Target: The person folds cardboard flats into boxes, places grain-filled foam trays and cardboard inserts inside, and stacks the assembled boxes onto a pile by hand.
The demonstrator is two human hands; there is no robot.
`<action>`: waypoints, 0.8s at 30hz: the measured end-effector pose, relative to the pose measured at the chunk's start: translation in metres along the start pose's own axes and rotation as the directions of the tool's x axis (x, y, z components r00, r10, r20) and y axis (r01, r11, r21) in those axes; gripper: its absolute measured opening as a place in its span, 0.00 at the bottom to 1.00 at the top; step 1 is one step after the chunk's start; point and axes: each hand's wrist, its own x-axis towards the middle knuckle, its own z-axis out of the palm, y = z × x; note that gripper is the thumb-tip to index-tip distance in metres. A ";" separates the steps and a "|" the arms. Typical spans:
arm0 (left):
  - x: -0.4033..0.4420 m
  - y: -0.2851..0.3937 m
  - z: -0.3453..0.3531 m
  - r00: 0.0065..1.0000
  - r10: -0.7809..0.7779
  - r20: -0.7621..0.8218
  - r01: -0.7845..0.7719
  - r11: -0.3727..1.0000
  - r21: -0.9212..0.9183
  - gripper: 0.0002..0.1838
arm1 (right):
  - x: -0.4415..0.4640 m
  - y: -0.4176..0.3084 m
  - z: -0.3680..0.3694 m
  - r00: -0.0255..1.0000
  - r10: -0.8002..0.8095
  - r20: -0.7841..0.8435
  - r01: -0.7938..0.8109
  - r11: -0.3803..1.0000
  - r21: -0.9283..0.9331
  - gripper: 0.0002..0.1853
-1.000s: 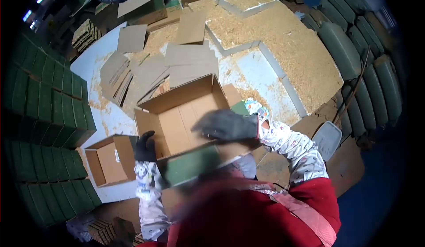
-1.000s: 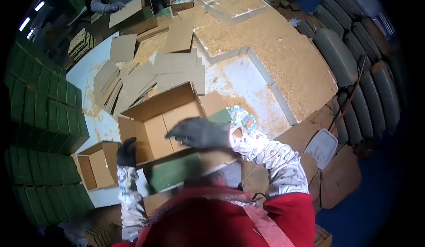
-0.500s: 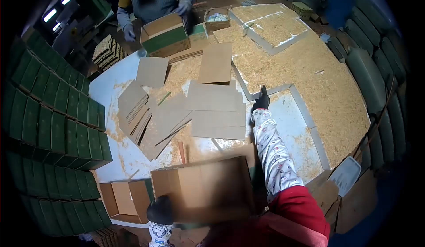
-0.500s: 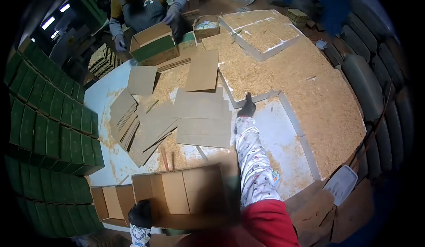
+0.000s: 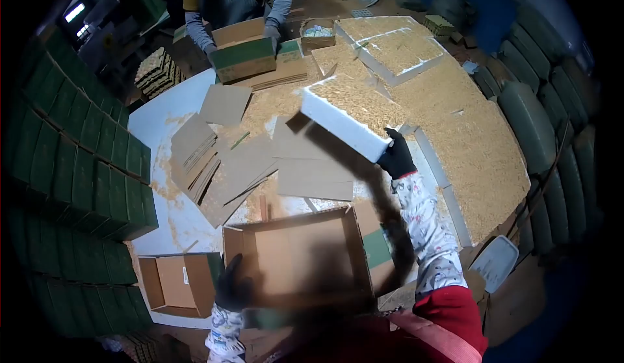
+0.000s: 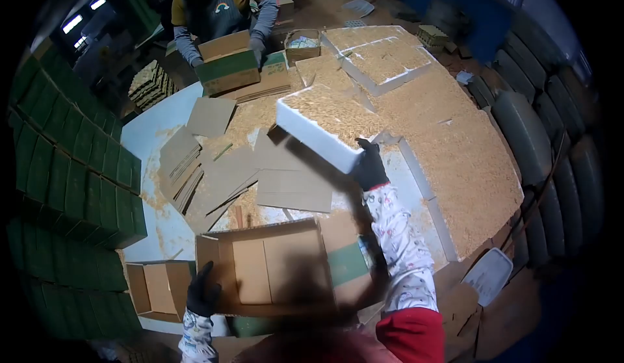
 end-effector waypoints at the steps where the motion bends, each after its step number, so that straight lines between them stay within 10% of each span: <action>1: 0.000 -0.004 0.001 1.000 0.025 0.004 -0.023 0.961 -0.275 0.29 | -0.021 -0.030 0.014 0.980 0.121 0.161 -0.188 0.836 0.517 0.23; 3: 0.008 -0.016 0.009 0.987 0.146 -0.063 -0.157 0.956 -0.249 0.30 | -0.086 -0.129 0.073 0.916 0.323 0.238 -0.386 0.549 0.742 0.25; 5: 0.045 -0.040 0.025 0.835 -0.357 0.419 0.504 0.187 -0.843 0.30 | -0.126 -0.138 0.084 0.906 -0.135 0.402 0.210 0.966 -0.149 0.26; 7: 0.032 -0.024 0.019 0.997 -0.039 0.061 0.072 0.464 -0.883 0.35 | -0.160 -0.153 0.103 0.708 -0.452 0.542 0.679 0.647 -0.347 0.29; 8: 0.034 -0.033 0.016 0.991 -0.007 0.137 0.133 0.301 -0.944 0.37 | -0.171 -0.153 0.111 0.622 -0.509 0.594 0.746 0.616 -0.253 0.27; 11: 0.057 -0.078 0.026 0.821 0.561 0.107 0.398 -0.427 -0.812 0.39 | -0.225 -0.167 0.135 0.855 -0.064 0.514 0.110 0.992 -0.060 0.33; 13: 0.032 -0.038 0.015 0.913 0.266 0.310 0.392 -0.362 -0.846 0.38 | -0.261 -0.166 0.144 0.831 0.326 0.450 -0.393 0.918 0.060 0.47; 15: 0.031 -0.049 0.044 0.979 0.159 0.124 0.149 -0.159 -0.976 0.34 | -0.273 -0.162 0.139 0.821 0.399 0.409 -0.419 0.907 -0.045 0.47; 18: 0.035 -0.084 0.066 0.934 0.276 -0.227 -0.357 0.743 -0.567 0.27 | -0.272 -0.142 0.128 0.797 0.422 0.433 -0.418 0.902 -0.109 0.48; 21: 0.023 -0.068 0.062 0.928 0.241 -0.283 -0.354 0.807 -0.473 0.26 | -0.262 -0.122 0.121 0.690 0.611 0.388 -0.531 0.792 -0.303 0.46; 23: 0.028 -0.061 0.038 0.996 0.085 -0.025 -0.054 0.360 -0.931 0.30 | -0.263 -0.087 0.103 0.764 0.504 0.403 -0.268 0.816 -0.512 0.44; 24: 0.037 -0.066 0.033 0.999 -0.028 0.016 0.024 0.296 -0.955 0.27 | -0.269 -0.077 0.100 0.839 0.405 0.363 0.075 0.575 -0.815 0.43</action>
